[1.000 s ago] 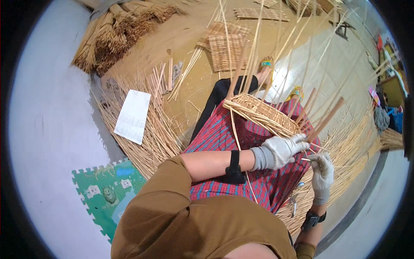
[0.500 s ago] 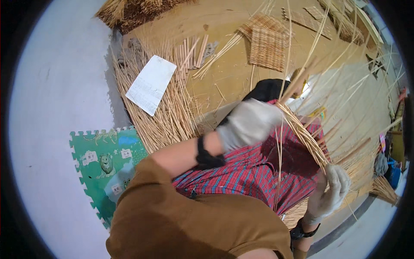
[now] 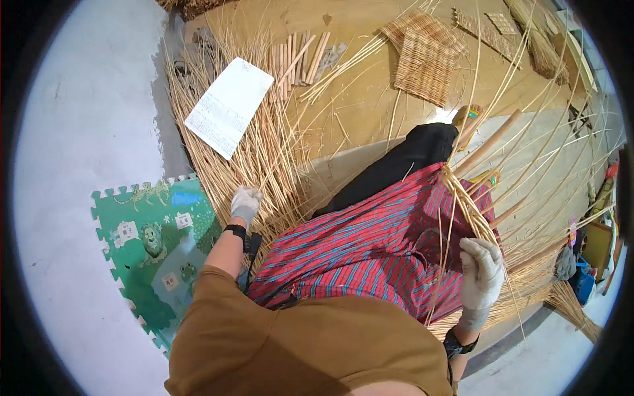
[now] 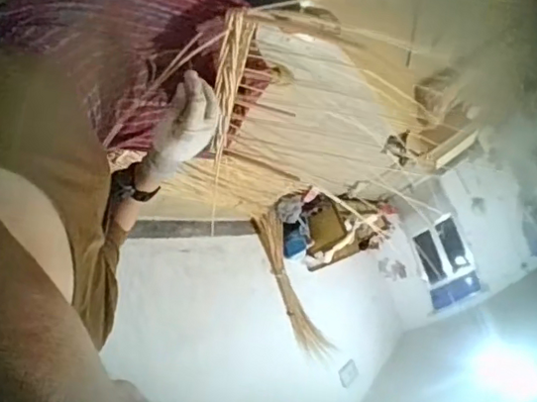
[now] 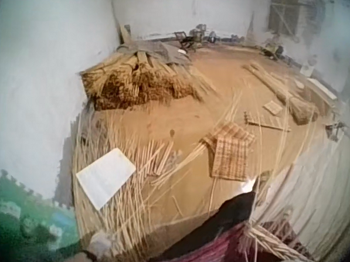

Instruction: Weaving a rectangular wicker basket by hand, including trimming strands with pliers.

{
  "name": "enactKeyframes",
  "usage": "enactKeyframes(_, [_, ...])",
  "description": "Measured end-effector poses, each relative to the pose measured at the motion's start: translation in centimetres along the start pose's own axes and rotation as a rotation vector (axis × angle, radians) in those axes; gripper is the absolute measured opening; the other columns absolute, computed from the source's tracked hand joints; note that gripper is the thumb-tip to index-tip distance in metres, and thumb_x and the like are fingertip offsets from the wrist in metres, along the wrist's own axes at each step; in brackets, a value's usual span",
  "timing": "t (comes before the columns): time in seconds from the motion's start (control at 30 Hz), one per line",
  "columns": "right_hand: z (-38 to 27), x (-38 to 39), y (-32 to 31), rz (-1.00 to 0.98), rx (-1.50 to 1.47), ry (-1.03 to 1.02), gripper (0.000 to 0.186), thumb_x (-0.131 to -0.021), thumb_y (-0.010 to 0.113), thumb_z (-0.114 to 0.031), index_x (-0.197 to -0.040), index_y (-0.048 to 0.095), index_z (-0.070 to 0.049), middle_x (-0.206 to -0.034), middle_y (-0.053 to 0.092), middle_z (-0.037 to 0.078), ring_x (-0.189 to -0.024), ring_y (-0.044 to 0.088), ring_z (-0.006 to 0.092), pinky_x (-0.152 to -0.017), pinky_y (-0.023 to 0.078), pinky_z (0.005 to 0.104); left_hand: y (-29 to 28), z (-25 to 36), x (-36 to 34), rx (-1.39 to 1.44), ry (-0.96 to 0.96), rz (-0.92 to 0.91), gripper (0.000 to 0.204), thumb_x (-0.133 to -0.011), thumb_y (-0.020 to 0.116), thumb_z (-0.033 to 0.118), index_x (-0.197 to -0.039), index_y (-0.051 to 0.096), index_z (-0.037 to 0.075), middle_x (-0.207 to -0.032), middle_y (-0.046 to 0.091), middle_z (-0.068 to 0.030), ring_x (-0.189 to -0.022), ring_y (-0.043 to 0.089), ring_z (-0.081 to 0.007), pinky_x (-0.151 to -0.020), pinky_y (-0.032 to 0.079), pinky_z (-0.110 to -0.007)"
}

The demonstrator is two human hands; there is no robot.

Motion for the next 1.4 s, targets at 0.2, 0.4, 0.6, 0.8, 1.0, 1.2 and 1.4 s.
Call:
enactKeyframes(0.2, [-0.6,-1.2,2.1,-0.109,-0.033,-0.001,0.024,-0.08,0.072,0.004,-0.102,0.074,-0.006,-0.099,0.069,0.009,-0.09,0.066,0.0247,-0.076,0.052,0.0338,1.5,2.2,0.5,-0.059,0.082,-0.124,0.023,-0.091,0.066,0.027,-0.097,0.076,0.007,-0.102,0.07,-0.0152,-0.1,0.065,-0.0309,-0.092,0.05,-0.042])
enactKeyframes(0.4, [-0.2,-1.7,3.5,-0.175,-0.093,0.03,0.025,-0.079,0.074,0.003,-0.101,0.075,-0.007,-0.092,0.069,0.009,-0.084,0.066,0.0239,-0.072,0.052,0.0338,-5.2,-5.1,-3.2,1.08,0.096,0.715,0.017,-0.09,0.063,0.018,-0.092,0.072,0.004,-0.093,0.071,-0.0089,-0.086,0.062,-0.0219,-0.082,0.05,-0.038])
enactKeyframes(0.6, [-0.1,-2.0,4.1,-0.159,-0.092,-0.023,0.024,-0.08,0.074,0.003,-0.102,0.075,-0.007,-0.091,0.069,0.009,-0.084,0.066,0.0235,-0.072,0.052,0.0333,-8.9,-15.2,-3.9,0.698,-0.461,0.634,0.035,-0.096,0.057,0.029,-0.101,0.07,-0.004,-0.097,0.072,-0.015,-0.081,0.064,-0.0289,-0.077,0.051,-0.041])
enactKeyframes(0.8, [0.3,-1.6,4.0,-0.128,-0.113,0.032,0.023,-0.08,0.074,0.002,-0.101,0.075,-0.007,-0.092,0.07,0.009,-0.085,0.067,0.0236,-0.073,0.053,0.0337,1.1,-14.0,0.9,-0.024,-0.608,-0.193,0.071,-0.1,0.031,0.057,-0.128,0.065,0.001,-0.126,0.068,-0.017,-0.109,0.066,-0.0372,-0.093,0.052,-0.048])
enactKeyframes(1.0, [-0.1,-1.6,3.8,-0.116,-0.087,0.004,0.023,-0.079,0.075,0.003,-0.1,0.075,-0.007,-0.09,0.07,0.009,-0.084,0.067,0.0241,-0.072,0.053,0.0336,-8.1,-6.1,4.8,-0.021,-0.532,0.668,0.035,-0.098,0.055,0.04,-0.109,0.065,0.008,-0.12,0.059,-0.0179,-0.115,0.06,-0.0359,-0.094,0.049,-0.052])
enactKeyframes(1.2, [-0.2,-1.8,4.0,-0.04,-0.171,0.066,0.023,-0.078,0.075,0.003,-0.099,0.075,-0.007,-0.089,0.07,0.009,-0.081,0.067,0.024,-0.071,0.053,0.033,-7.6,7.8,4.1,-0.032,0.41,0.653,0.027,-0.09,0.066,0.032,-0.108,0.065,0.012,-0.122,0.058,-0.0138,-0.125,0.052,-0.0368,-0.102,0.045,-0.049])
enactKeyframes(1.4, [0.0,-2.4,4.0,-0.071,-0.149,0.083,0.024,-0.078,0.075,0.004,-0.099,0.075,-0.008,-0.088,0.069,0.009,-0.079,0.066,0.0229,-0.069,0.052,0.0317,-3.8,-2.1,-2.1,-0.003,-0.162,0.234,0.032,-0.092,0.063,0.03,-0.121,0.066,0.017,-0.138,0.054,-0.0149,-0.13,0.049,-0.0329,-0.107,0.042,-0.047])
Point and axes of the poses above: each hand's wrist, its own x-axis away from the middle knuckle, its own y-axis out of the palm, z = x × y, the point moved 8 cm from there along -x, towards the middle knuckle
